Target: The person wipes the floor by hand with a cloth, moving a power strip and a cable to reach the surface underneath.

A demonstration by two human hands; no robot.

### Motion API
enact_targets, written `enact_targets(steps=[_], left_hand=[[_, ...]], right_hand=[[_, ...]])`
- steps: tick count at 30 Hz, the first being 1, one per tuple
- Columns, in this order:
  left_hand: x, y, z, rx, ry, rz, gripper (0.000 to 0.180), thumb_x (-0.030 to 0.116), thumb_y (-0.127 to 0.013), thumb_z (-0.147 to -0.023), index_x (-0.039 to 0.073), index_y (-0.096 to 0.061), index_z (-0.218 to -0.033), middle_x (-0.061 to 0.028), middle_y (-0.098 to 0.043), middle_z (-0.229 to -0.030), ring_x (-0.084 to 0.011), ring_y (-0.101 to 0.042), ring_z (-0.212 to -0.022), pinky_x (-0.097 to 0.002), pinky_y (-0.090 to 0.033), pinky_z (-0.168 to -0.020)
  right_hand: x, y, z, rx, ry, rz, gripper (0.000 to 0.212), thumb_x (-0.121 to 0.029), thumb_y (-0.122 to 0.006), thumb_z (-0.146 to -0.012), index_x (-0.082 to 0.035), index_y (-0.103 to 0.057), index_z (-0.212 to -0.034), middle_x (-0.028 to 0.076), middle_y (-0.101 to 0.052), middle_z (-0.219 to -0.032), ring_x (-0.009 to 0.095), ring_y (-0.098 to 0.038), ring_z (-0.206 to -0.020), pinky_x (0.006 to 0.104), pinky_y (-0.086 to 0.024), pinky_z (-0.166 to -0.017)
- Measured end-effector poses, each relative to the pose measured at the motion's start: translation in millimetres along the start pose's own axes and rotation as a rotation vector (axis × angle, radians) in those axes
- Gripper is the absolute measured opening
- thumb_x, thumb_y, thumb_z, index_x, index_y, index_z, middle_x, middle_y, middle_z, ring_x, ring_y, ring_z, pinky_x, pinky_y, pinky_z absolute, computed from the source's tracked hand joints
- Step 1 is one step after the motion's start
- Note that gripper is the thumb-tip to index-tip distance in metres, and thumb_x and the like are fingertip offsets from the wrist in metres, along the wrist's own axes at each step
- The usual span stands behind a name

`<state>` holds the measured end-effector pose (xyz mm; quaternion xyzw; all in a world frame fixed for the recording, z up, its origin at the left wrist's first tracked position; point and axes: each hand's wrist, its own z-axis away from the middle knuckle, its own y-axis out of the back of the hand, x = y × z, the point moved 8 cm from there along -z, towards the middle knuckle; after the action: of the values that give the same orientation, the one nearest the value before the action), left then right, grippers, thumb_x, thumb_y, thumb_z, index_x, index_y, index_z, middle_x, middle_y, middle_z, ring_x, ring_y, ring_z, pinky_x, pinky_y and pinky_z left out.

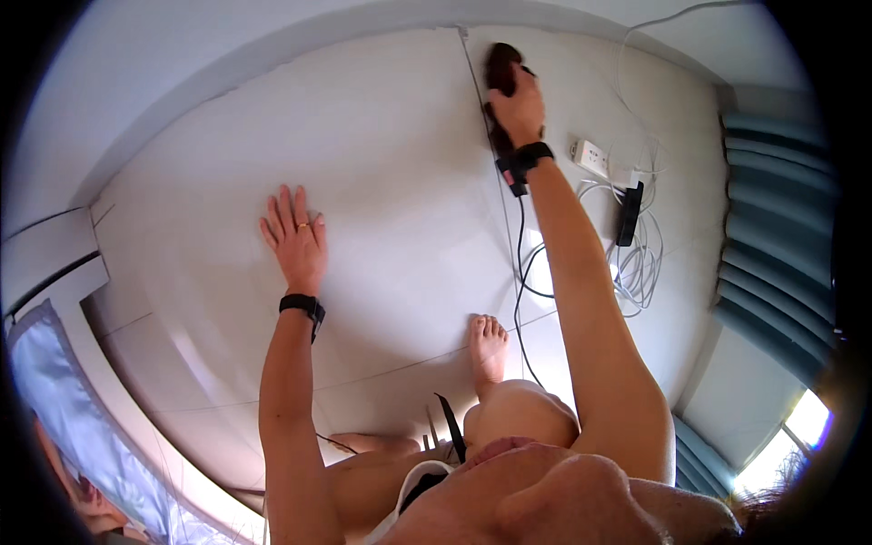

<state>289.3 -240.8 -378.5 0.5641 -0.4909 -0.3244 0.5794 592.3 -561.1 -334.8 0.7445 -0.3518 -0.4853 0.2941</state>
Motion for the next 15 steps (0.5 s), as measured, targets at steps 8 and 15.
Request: enact_targets(steps=[8,15], left_hand=[[-25,4,-4,0.031,0.056,0.396,0.044,0.026,-0.044,-0.100,0.008,-0.046,-0.141,-0.0109,-0.041,-0.149,-0.0317,-0.031,-0.141,-0.0507,-0.013,-0.117],[-68,22,9,0.092,0.456,0.881,0.026,0.027,-0.068,-0.089,0.002,-0.068,-0.096,-0.0121,-0.064,-0.120,-0.0236,-0.059,-0.105,-0.0357,-0.046,-0.091]], right_hand=[[-222,-69,180,-0.738,0.358,-0.397,0.059,-0.023,-0.068,-0.070,-0.015,-0.059,-0.128,0.011,-0.059,-0.127,0.033,-0.059,-0.112,0.0433,-0.050,-0.093],[-217,-52,269,-1.378,-0.122,-0.947,0.055,-0.012,-0.065,-0.071,-0.006,-0.062,-0.125,0.009,-0.067,-0.114,0.021,-0.061,-0.106,0.0326,-0.046,-0.097]])
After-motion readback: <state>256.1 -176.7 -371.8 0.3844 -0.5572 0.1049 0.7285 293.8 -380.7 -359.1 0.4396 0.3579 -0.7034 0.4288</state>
